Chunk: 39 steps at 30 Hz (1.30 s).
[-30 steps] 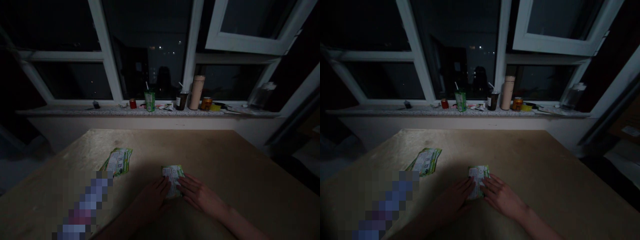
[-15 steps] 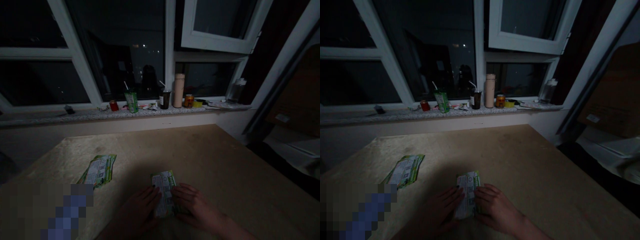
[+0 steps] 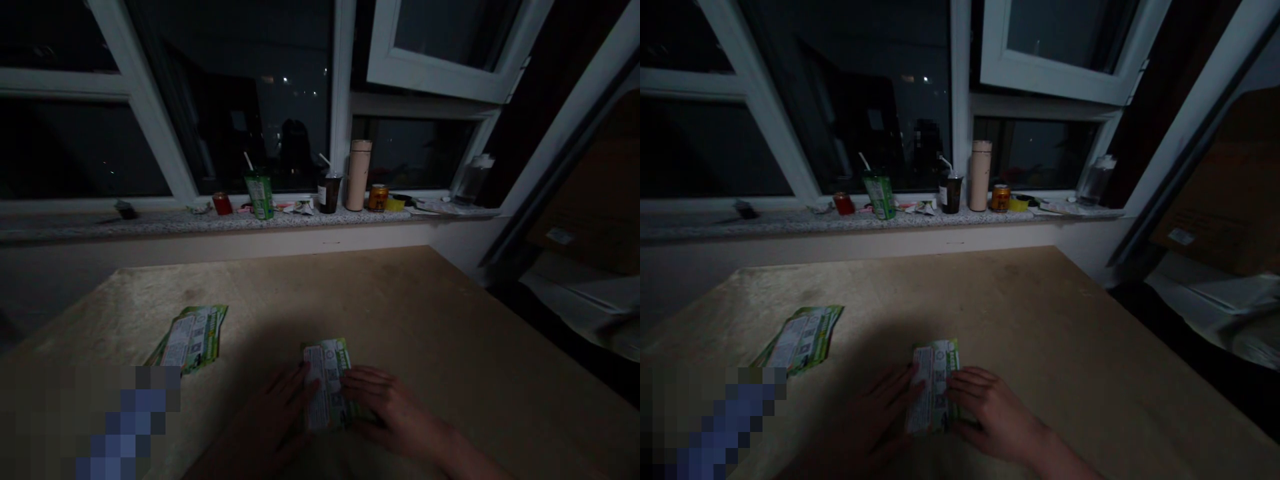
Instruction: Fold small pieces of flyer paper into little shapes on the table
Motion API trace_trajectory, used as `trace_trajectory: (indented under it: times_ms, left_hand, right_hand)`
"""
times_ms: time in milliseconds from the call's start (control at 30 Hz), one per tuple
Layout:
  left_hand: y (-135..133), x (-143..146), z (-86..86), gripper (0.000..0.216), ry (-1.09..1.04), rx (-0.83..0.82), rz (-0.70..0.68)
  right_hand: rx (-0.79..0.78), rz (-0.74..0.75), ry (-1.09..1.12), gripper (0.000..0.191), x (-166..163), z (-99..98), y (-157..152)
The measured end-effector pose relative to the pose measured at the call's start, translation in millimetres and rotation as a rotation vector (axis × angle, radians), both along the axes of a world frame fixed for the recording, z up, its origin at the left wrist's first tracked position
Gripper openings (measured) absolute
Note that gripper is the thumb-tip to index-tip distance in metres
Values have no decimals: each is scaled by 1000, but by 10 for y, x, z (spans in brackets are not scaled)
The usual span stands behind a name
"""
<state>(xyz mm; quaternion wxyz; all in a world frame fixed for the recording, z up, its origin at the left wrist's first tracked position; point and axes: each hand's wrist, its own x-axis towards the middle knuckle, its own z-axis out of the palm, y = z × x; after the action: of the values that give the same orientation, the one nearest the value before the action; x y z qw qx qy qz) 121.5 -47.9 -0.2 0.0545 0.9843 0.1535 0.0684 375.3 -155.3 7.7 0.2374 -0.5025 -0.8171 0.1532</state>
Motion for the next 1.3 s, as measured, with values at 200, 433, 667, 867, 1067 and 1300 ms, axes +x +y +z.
trace_trajectory:
  times_ms: [200, 433, 667, 867, 1067, 1300]
  left_hand:
    - [53, -21, 1, 62, 17, 22, 13]
    - [67, 23, 4, 48, 26, 93, 1]
    - [130, -1, -5, 45, -14, 65, 17]
    - [122, -27, 15, 46, -64, 0, 35]
    - [119, -65, 114, 52, -43, -82, 6]
    - [152, -99, 84, 49, -19, -118, 25]
  right_hand:
    - [28, 46, 12, 47, -16, -8, 82]
    - [75, 98, -65, 51, -56, 48, 176]
    - [135, 95, -73, 48, -42, -74, 200]
    - [155, 71, -37, 38, -28, -69, 173]
    - [93, -20, 117, 13, -58, -95, 236]
    - [-27, -146, 346, 23, -34, -155, 397]
